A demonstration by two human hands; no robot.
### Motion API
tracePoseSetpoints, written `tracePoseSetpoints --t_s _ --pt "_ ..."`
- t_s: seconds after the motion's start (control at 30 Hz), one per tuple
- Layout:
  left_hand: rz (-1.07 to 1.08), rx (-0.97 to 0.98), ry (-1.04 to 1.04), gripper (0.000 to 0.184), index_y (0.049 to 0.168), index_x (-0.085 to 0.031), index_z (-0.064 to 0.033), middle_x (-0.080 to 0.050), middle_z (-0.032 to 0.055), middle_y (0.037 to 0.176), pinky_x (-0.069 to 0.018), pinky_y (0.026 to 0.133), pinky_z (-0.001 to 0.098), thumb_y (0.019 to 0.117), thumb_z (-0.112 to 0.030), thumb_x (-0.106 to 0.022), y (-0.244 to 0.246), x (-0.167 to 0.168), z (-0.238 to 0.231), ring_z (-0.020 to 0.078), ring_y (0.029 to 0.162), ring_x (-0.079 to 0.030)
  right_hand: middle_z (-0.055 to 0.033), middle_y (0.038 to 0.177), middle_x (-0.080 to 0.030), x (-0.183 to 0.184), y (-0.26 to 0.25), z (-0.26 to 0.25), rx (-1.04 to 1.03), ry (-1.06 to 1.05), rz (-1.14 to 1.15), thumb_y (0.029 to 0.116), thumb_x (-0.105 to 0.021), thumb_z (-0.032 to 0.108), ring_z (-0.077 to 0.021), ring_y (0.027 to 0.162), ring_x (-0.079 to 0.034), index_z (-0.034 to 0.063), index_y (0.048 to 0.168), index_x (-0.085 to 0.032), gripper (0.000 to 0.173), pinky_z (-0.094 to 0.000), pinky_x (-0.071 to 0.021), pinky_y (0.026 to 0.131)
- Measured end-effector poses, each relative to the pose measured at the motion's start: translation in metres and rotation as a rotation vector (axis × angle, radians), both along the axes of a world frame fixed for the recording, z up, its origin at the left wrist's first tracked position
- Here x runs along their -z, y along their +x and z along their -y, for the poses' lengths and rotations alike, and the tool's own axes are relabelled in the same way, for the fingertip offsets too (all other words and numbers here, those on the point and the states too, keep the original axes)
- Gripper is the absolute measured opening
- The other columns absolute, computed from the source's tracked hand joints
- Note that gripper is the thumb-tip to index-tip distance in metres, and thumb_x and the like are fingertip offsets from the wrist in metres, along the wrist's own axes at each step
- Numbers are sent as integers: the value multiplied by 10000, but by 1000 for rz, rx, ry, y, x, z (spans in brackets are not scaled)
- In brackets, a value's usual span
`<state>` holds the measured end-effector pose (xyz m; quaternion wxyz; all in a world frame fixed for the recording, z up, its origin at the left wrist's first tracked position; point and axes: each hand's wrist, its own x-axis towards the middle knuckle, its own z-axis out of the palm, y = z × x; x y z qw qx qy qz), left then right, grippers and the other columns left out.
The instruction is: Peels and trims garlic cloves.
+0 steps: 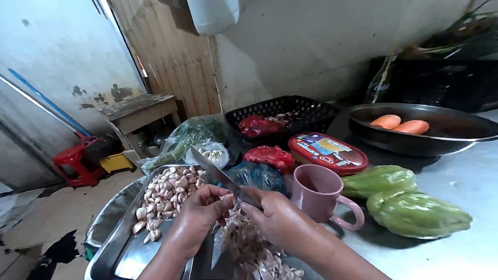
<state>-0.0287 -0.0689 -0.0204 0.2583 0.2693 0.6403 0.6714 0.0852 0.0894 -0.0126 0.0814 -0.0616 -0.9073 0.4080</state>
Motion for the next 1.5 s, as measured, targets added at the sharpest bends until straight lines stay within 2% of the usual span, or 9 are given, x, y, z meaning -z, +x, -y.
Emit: tracePoseSetpoints --t_s 0.27,0.43,0.67,0.83,1.0,1.07,1.23,1.4,1.5 --pt "-101 16 32 106 978 -669 -70 -697 -2 841 -590 658 251 895 -78 -735 5 6 1 83 704 -674 -125 1080 -695 -11 0 5 41 26 120 1092 -459 236 -232 969 -671 126 1410 -581 358 -420 -534 887" --pt "-452 -34 -165 194 1061 -684 -77 -682 -51 874 -562 706 195 933 -220 -715 11 3 4 17 757 -654 -142 1128 -685 -17 1 6 40 32 186 1088 -464 207 -248 1016 -671 125 1410 -568 348 -431 -531 916" --pt "-139 -64 99 327 1194 -542 -51 -676 23 856 -590 635 260 907 -53 -700 13 9 -4 112 711 -679 -55 955 -674 -9 1 5 114 -105 78 1077 -509 235 -141 830 -652 104 1250 -632 250 -332 -541 777" --pt "-360 -204 68 155 1072 -642 -58 -686 8 894 -561 636 219 968 -170 -669 20 21 -12 75 723 -656 -9 891 -667 -9 1 4 169 -190 15 1063 -550 208 -76 797 -654 90 1212 -634 208 -266 -546 765" --pt "-640 -188 -4 344 1209 -668 -25 -708 12 1015 -567 721 213 1055 -269 -481 21 29 -9 49 836 -669 5 891 -687 -5 1 5 162 -269 -46 1058 -569 192 -43 769 -674 77 1190 -613 180 -226 -560 733" --pt "-680 -148 18 408 1255 -634 10 -697 38 1058 -566 740 215 1045 -313 -502 20 31 -9 53 872 -666 25 870 -681 -3 1 5 163 -272 -73 1055 -569 189 -28 763 -669 84 1169 -614 162 -210 -560 729" --pt "-467 -171 71 235 1158 -619 -27 -689 7 948 -568 684 210 991 -191 -620 22 27 -13 61 768 -664 6 876 -679 -1 1 6 108 -251 -80 1053 -558 203 -41 767 -664 80 1185 -627 194 -220 -553 735" --pt "-309 -150 213 194 1131 -656 -2 -710 42 915 -589 685 251 986 -114 -594 21 26 -13 100 744 -684 38 808 -669 -4 2 7 93 -486 -83 1036 -598 155 6 603 -601 88 1140 -628 127 -151 -486 535" --pt "-178 -158 247 168 1085 -661 -8 -701 53 887 -579 671 247 950 -97 -614 21 23 -15 101 718 -672 39 791 -689 -5 2 7 78 -600 -90 1035 -592 115 3 582 -609 76 1108 -631 92 -146 -482 503"
